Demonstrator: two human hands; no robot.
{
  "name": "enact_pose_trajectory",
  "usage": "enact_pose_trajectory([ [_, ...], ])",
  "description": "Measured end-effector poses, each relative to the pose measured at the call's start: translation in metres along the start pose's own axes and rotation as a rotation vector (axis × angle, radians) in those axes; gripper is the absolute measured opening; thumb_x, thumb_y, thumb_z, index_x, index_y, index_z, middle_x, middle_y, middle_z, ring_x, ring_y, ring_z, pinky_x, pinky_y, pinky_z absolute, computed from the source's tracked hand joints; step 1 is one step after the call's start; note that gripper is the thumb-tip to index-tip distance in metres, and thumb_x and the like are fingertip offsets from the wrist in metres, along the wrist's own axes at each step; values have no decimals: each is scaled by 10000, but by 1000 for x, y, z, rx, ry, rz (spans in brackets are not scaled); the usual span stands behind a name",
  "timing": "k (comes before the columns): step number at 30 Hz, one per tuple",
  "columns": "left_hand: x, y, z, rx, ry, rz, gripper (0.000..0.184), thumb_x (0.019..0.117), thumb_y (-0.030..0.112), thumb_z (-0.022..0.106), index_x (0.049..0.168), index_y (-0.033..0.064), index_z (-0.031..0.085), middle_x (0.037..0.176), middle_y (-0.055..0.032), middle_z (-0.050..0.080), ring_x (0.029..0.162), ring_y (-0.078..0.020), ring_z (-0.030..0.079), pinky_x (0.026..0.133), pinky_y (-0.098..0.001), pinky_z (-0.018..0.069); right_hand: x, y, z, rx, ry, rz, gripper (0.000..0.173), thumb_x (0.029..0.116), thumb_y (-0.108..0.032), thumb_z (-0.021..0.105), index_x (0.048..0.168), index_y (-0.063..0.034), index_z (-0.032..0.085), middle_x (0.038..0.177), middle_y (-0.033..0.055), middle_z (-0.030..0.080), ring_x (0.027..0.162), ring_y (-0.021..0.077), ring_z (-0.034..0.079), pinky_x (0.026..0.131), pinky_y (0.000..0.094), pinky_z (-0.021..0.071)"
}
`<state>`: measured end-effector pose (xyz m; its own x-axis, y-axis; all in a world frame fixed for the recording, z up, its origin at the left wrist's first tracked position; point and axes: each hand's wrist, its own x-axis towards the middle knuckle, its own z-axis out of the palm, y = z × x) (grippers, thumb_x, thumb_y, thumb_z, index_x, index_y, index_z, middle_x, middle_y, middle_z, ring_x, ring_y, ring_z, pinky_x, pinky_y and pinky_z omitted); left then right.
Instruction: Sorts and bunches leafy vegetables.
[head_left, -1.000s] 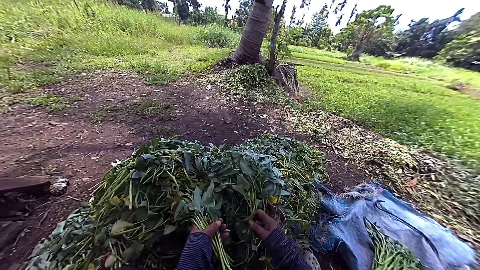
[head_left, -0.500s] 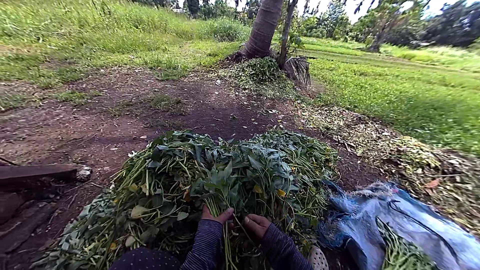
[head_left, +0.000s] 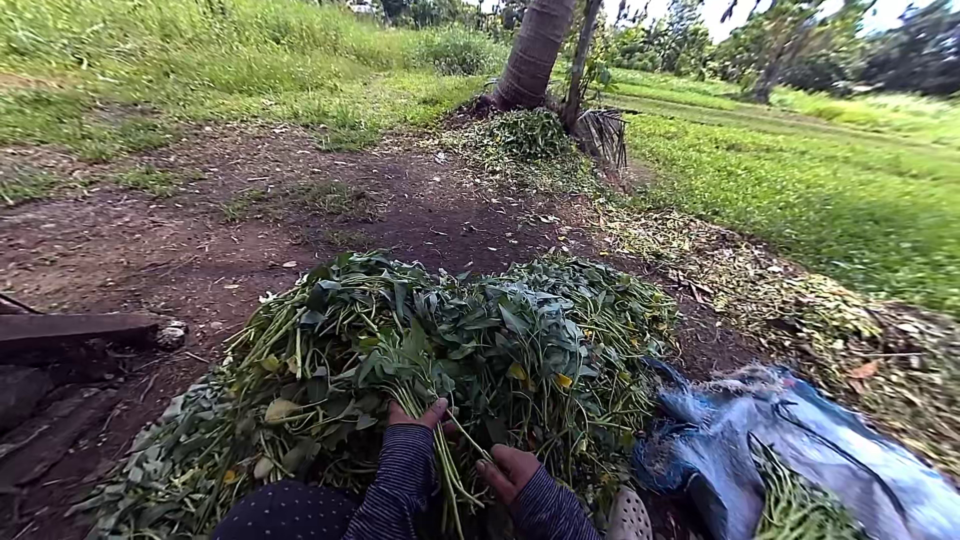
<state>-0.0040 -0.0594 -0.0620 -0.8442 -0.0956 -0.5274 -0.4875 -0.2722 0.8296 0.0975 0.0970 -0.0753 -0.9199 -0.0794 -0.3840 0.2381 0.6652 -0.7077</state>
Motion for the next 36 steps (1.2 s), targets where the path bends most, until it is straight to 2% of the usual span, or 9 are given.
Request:
enact_pose_trajectory([
  [4,3,-4,3,-68,66,40,810,909,-71,716,1521,44,199,977,-251,666,650,-300,730,518,-396,621,-1,-8,3,-118,-91,69,528,1122,-377,389,1147,96,623,1049,277,689,1055,406,680,956,573,500],
  [7,17,6,-5,-110,167,101,831,935,-36,703,1559,75,166,1072,-248,644,699,-277,727,554,-385,615,-11,8,22,-197,-152,86,535,1129,-349,341,1166,89,646,1112,288,700,1117,432,680,982,618,493],
  [11,21,10,-11,-66,160,110,838,930,-27,715,1560,77,173,1108,-255,639,715,-282,732,564,-393,620,-9,74,46,-304,-465,172,570,1065,-483,499,1350,-5,623,1329,268,641,1315,424,573,1136,636,376],
  [14,20,6,-13,-95,136,81,843,952,-21,686,1577,115,136,1113,-267,635,700,-308,735,552,-415,625,3,133,36,-129,-137,146,621,907,-530,718,1307,-57,681,1214,226,710,1175,398,668,1061,645,466],
  [17,14,13,-13,-160,116,79,833,972,-17,659,1582,141,113,1170,-298,605,727,-370,734,559,-491,626,14,103,-31,35,232,296,411,1051,-296,562,1272,44,631,1140,245,704,1092,372,686,1017,555,500],
  [19,9,17,-12,-162,112,49,807,994,8,637,1583,154,105,1157,-298,612,709,-375,731,547,-492,620,30,101,-49,148,387,315,380,1059,-242,541,1300,47,600,1136,232,695,1059,338,688,992,512,518],
  [26,12,2,-14,-129,17,47,769,924,-105,663,1514,72,203,1004,-203,656,709,-324,726,525,-487,617,65,86,-44,-9,342,402,493,1004,-342,625,1370,-13,598,1364,200,608,1300,323,573,1121,475,441],
  [30,4,4,-9,-142,-37,-3,722,938,-123,623,1505,69,220,1015,-186,657,699,-301,716,517,-467,611,38,84,-25,123,574,203,395,949,-309,694,1144,35,689,1158,229,646,1036,330,658,945,469,545],
  [36,-8,-26,19,71,-143,-206,676,918,-43,716,1444,46,302,975,-212,675,698,-317,724,532,-443,616,6,72,2,757,352,212,326,949,-101,716,1179,57,547,947,153,682,764,247,727,735,420,642],
])
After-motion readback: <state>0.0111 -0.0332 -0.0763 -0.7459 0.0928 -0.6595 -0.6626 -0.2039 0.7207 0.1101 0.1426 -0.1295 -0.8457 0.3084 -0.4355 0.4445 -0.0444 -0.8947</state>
